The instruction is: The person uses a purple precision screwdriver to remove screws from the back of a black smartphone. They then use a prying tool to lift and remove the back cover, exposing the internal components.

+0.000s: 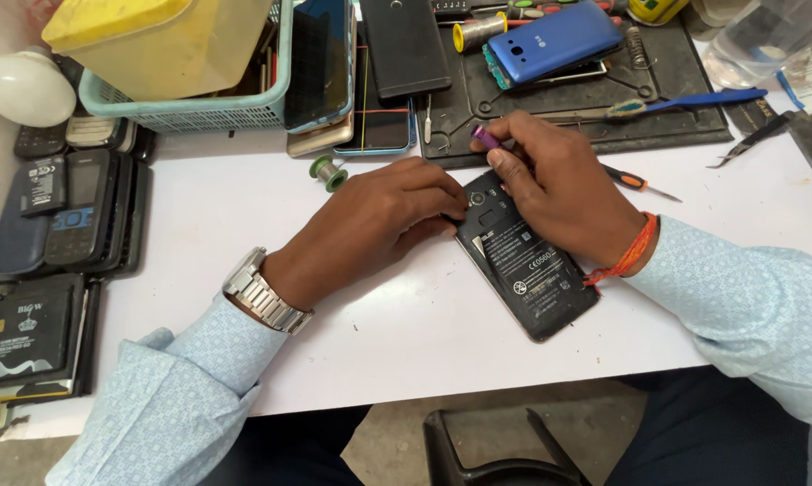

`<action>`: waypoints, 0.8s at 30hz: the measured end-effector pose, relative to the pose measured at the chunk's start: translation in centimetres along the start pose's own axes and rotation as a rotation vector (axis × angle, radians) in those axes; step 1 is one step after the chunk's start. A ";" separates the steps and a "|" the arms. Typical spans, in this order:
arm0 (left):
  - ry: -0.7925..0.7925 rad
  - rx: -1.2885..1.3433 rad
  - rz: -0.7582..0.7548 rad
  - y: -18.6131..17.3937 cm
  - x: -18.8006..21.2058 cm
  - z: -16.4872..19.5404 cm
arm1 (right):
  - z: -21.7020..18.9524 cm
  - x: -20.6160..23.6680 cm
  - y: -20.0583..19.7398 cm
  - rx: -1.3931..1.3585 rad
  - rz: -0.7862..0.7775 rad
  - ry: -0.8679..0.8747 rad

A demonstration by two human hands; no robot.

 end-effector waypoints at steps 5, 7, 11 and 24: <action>-0.057 0.032 -0.016 0.0 0.3 -0.4 | 0.6 0.4 -0.2 -0.256 0.046 0.109; -0.046 0.040 -0.018 0.1 0.1 -0.2 | 0.7 0.5 -0.8 -0.272 0.095 0.052; -0.013 0.070 -0.008 0.0 -0.9 0.8 | 0.8 0.7 -1.8 -0.310 0.148 -0.051; -0.269 0.471 -0.319 0.5 -4.5 -2.3 | 1.0 1.7 -2.9 -0.403 0.181 -0.106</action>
Point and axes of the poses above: each hand's wrist, its own x-axis away from the middle knuckle, its own y-axis out of the palm, z = x × y, the point moved 3 cm from there along -x, towards the middle knuckle, and after that the axes turned 5 degrees about x, right-handed, at the moved point
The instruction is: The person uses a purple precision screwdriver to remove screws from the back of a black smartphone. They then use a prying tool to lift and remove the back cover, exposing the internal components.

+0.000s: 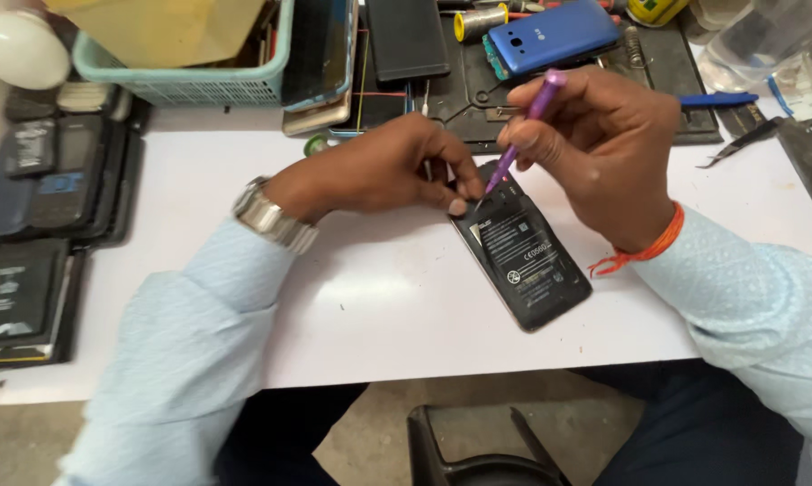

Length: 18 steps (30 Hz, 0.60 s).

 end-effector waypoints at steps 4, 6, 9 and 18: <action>-0.012 0.087 0.002 0.2 1.1 -1.2 | 0.3 0.0 1.1 -0.019 -0.106 -0.042; -0.013 0.113 0.003 0.4 0.9 -1.6 | 0.2 0.3 1.5 -0.009 -0.122 -0.075; 0.007 0.159 0.013 0.4 0.9 -1.7 | 0.1 0.4 1.7 0.022 -0.108 -0.095; 0.062 0.257 0.060 0.1 1.1 -1.7 | -0.1 0.6 1.6 0.055 -0.106 -0.111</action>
Point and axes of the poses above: each hand's wrist, its own x-axis away from the middle knuckle, its own y-axis out of the palm, z = x × y, the point moved 3 cm from there along -x, towards the middle knuckle, and after that the axes turned 5 degrees about x, right-handed, at the moved point
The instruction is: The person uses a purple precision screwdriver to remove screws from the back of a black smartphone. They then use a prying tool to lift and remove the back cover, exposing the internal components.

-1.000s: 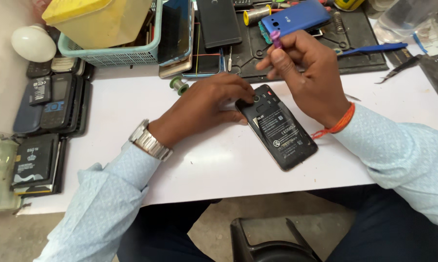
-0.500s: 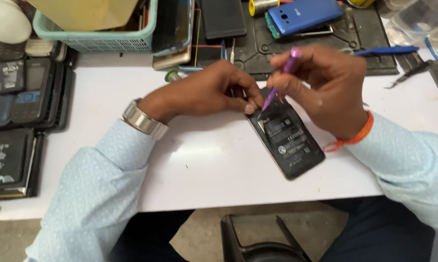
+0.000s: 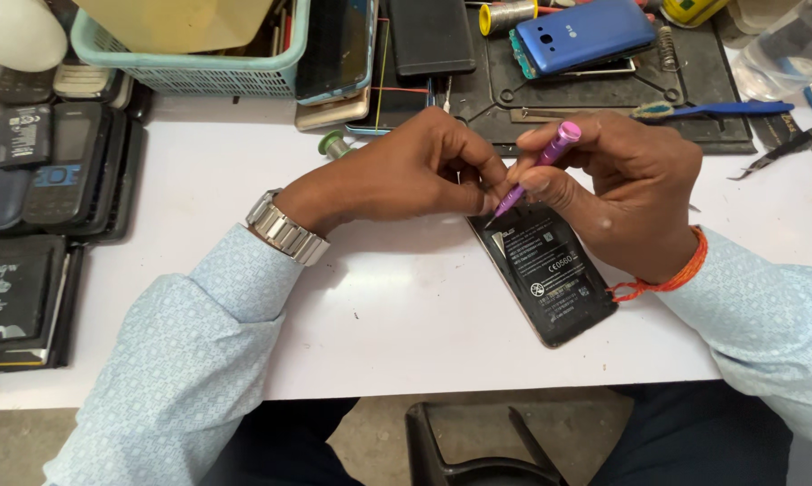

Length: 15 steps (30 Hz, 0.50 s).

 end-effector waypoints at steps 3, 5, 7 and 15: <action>-0.014 -0.020 -0.005 0.0 -0.1 -0.1 | 0.0 -0.1 0.1 0.028 -0.007 0.013; 0.003 -0.002 -0.011 0.0 -0.1 -0.1 | 0.0 -0.1 0.2 0.020 -0.004 0.021; -0.021 -0.030 0.009 0.0 -0.1 -0.3 | 0.0 -0.1 0.2 0.015 -0.007 0.022; 0.011 -0.001 0.027 0.0 -0.3 -0.5 | 0.0 0.0 0.1 0.018 -0.004 0.019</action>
Point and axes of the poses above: each hand's wrist, its own x-axis away from the middle knuckle, its own y-axis out of the palm, z = x × y, the point moved 3 cm from there along -x, towards the middle knuckle, and after that the axes turned 5 degrees about x, right-handed, at the moved point
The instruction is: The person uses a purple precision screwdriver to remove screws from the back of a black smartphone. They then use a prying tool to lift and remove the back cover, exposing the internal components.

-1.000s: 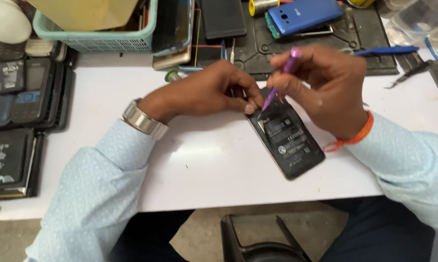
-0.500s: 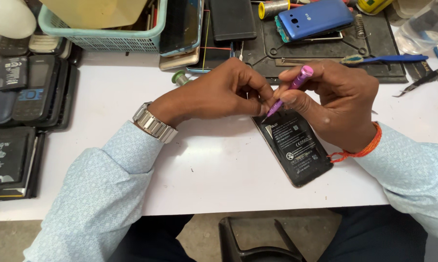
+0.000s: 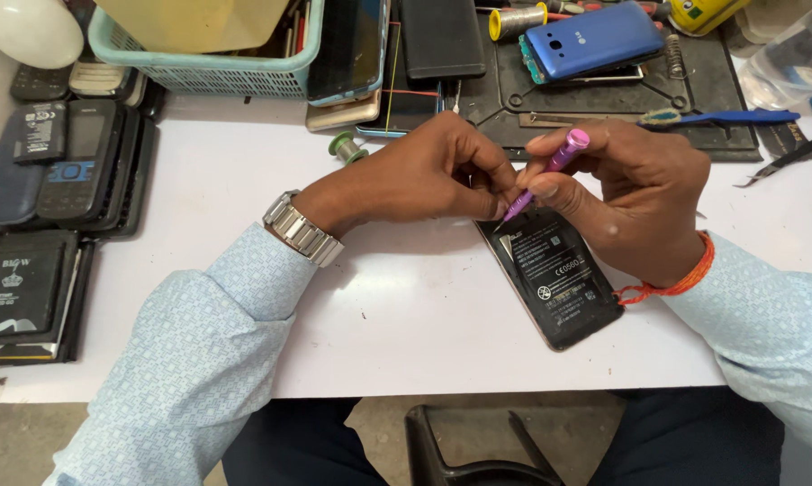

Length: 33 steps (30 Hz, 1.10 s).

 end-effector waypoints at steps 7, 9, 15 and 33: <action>-0.014 0.015 -0.004 0.0 0.0 -0.2 | 0.1 -0.1 0.0 0.007 -0.015 -0.016; -0.007 0.014 -0.009 0.0 0.0 -0.2 | 0.0 -0.2 0.1 0.004 -0.031 -0.020; -0.008 -0.004 -0.028 0.0 0.0 0.0 | -0.9 -0.8 0.1 0.048 -0.077 -0.044; -0.068 0.032 -0.034 0.7 0.0 0.4 | -1.1 -0.8 0.1 0.126 -0.036 -0.157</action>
Point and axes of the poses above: each hand's wrist, its own x-axis away from the middle knuckle, its own y-axis out of the palm, z = x × y, the point moved 3 cm from there along -x, towards the middle knuckle, and after that the axes turned 5 degrees about x, right-handed, at the moved point
